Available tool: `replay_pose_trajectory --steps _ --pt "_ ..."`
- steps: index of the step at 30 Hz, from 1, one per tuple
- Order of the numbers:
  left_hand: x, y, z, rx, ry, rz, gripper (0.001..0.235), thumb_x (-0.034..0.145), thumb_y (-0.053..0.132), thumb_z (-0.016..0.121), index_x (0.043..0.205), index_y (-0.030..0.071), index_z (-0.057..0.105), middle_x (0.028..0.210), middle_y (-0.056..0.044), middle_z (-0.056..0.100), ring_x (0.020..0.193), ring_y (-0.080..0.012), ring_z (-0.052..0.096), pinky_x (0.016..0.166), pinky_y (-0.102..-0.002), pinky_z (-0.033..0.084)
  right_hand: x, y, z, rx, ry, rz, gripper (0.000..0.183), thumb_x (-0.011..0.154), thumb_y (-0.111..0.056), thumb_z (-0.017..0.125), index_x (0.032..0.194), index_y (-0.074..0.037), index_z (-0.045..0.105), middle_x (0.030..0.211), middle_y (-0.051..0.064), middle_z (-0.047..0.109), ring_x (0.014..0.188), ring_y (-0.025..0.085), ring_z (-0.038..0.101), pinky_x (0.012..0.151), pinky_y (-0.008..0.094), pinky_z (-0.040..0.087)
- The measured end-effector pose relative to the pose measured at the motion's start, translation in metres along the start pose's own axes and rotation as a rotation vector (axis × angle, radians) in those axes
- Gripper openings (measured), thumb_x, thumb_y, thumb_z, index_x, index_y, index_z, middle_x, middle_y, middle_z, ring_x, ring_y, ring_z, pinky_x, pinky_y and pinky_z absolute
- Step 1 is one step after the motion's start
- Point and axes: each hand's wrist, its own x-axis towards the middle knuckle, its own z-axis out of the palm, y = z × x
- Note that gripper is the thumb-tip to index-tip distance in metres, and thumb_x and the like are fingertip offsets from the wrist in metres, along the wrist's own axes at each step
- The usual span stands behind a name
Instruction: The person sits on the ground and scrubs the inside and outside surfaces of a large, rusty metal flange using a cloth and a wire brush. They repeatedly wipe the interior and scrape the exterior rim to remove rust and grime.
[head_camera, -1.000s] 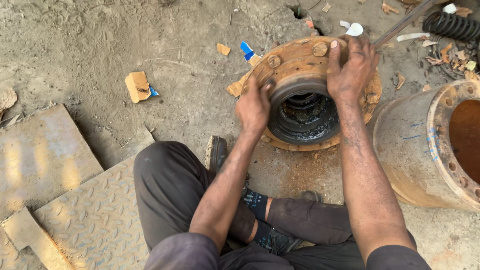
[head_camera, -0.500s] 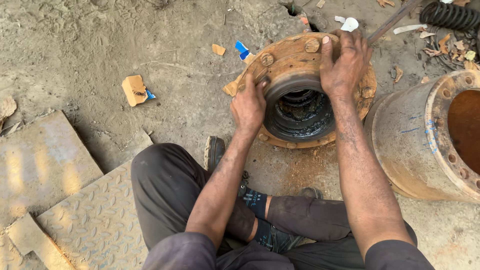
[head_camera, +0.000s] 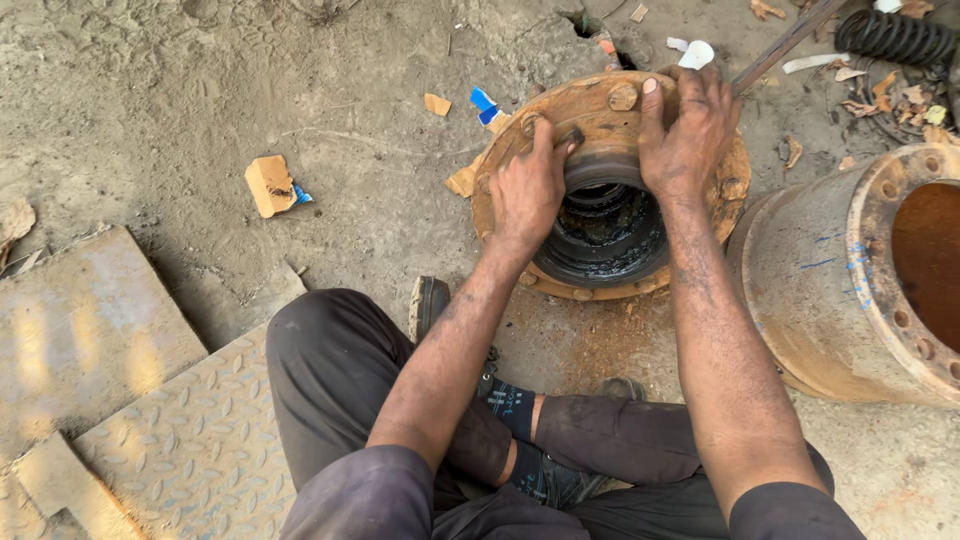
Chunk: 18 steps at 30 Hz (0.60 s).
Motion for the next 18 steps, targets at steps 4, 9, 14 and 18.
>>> replay_pose_trajectory --steps 4,9,14,18 --pt "-0.003 0.003 0.002 -0.017 0.161 0.152 0.021 0.105 0.029 0.057 0.107 0.013 0.044 0.082 -0.014 0.075 0.073 -0.0378 0.073 0.06 -0.056 0.054 -0.001 0.004 0.002 -0.019 -0.019 0.029 0.033 0.112 -0.032 0.067 0.122 -0.001 0.072 0.127 0.027 0.065 0.127 0.042 0.055 0.111 0.064 0.032" --pt "0.005 -0.001 0.01 0.159 0.115 0.302 0.013 0.102 0.01 0.059 0.109 0.011 0.048 0.097 -0.014 0.074 0.083 -0.0281 0.075 0.065 -0.045 0.061 -0.002 0.01 0.007 -0.046 0.014 -0.011 0.035 0.112 -0.033 0.068 0.123 0.001 0.071 0.133 0.031 0.062 0.129 0.044 0.053 0.112 0.063 0.033" --pt "0.003 -0.004 0.001 0.146 0.13 0.377 0.023 0.094 0.003 0.059 0.112 0.013 0.049 0.103 -0.013 0.075 0.089 -0.0303 0.075 0.067 -0.046 0.061 -0.002 -0.001 -0.004 -0.022 -0.012 0.001 0.034 0.113 -0.031 0.067 0.123 0.002 0.071 0.127 0.028 0.064 0.126 0.043 0.054 0.113 0.062 0.033" --pt "0.001 0.009 -0.009 0.034 0.025 0.146 0.012 0.103 0.013 0.055 0.114 0.013 0.048 0.09 -0.014 0.076 0.073 -0.0322 0.074 0.059 -0.048 0.058 0.001 -0.017 -0.019 0.023 -0.009 0.005 0.031 0.112 -0.027 0.068 0.122 0.002 0.07 0.121 0.023 0.065 0.121 0.04 0.056 0.11 0.059 0.035"
